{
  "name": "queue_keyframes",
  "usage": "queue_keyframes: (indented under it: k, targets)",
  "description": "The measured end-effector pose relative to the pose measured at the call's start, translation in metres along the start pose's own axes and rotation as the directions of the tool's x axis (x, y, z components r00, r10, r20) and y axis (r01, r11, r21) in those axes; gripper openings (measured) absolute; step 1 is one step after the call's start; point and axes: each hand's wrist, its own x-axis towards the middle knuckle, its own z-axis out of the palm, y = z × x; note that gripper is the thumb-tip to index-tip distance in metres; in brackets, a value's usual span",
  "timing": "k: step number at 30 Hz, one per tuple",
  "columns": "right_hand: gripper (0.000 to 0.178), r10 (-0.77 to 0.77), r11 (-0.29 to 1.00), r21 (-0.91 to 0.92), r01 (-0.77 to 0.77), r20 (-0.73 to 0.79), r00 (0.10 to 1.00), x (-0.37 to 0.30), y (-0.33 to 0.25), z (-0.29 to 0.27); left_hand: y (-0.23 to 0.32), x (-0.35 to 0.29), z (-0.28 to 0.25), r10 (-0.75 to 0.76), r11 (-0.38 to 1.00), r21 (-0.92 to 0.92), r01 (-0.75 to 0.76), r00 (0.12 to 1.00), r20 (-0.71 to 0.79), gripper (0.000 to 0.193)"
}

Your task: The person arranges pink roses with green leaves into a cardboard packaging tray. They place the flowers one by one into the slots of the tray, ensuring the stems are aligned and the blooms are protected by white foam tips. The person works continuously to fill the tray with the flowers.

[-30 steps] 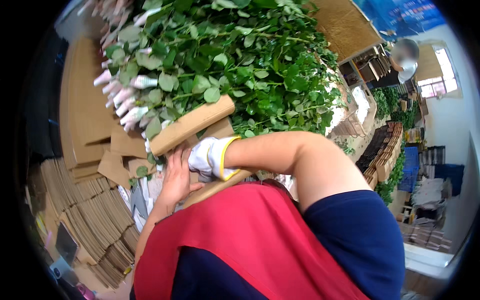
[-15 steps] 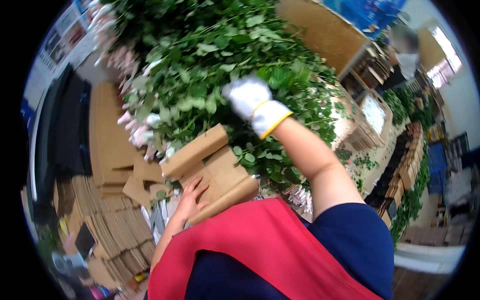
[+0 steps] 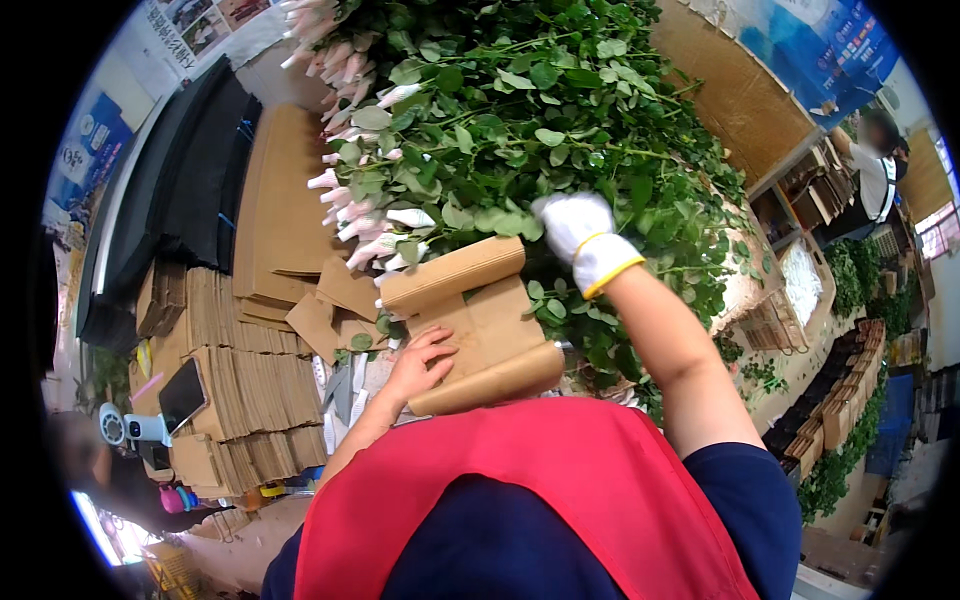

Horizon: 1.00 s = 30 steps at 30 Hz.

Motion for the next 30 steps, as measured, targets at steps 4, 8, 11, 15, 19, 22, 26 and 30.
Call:
queue_keyframes:
  k: [4, 8, 11, 15, 19, 22, 26, 30]
  targets:
    - [0.032, -0.118, 0.993, -0.072, 0.093, -0.585, 0.803, -0.025, -0.004, -0.104, 0.003, -0.005, -0.001, 0.008, 1.000, -0.003, -0.008, 1.000, -0.030, 0.025]
    - [0.028, -0.132, 0.976, 0.090, 0.196, -0.471, 0.872, -0.078, -0.005, -0.118, -0.002, -0.009, -0.002, 0.052, 0.997, 0.060, -0.050, 0.998, -0.031, 0.022]
    - [0.036, -0.136, 0.990, 0.020, 0.139, -0.095, 0.986, -0.131, -0.009, -0.059, -0.006, 0.002, -0.012, -0.462, 0.852, -0.234, 0.468, 0.883, 0.084, 0.031]
    - [0.040, -0.134, 0.989, -0.055, 0.141, 0.104, 0.985, -0.165, -0.001, -0.027, -0.015, -0.009, -0.022, -0.271, 0.658, -0.698, 0.283, 0.954, 0.131, 0.074]
    - [0.047, -0.009, 0.993, 0.110, 0.034, -0.220, 0.975, -0.114, -0.016, -0.067, 0.015, -0.016, -0.033, -0.061, 0.996, -0.059, 0.071, 0.985, 0.163, 0.049]
    - [0.056, -0.058, 0.997, -0.070, 0.033, -0.378, 0.924, -0.074, -0.012, -0.021, 0.016, -0.009, -0.027, -0.133, 0.991, 0.024, 0.131, 0.981, 0.142, 0.058]
    - [0.029, 0.128, 0.982, 0.164, -0.089, -0.240, 0.962, -0.048, 0.009, -0.031, 0.025, 0.000, -0.027, -0.052, 0.988, 0.132, 0.076, 0.983, -0.175, 0.055]
    - [0.035, -0.038, 0.846, 0.432, 0.312, -0.535, 0.844, -0.068, 0.009, -0.084, 0.030, 0.002, -0.023, -0.063, 0.998, 0.008, 0.066, 0.981, -0.181, 0.042]
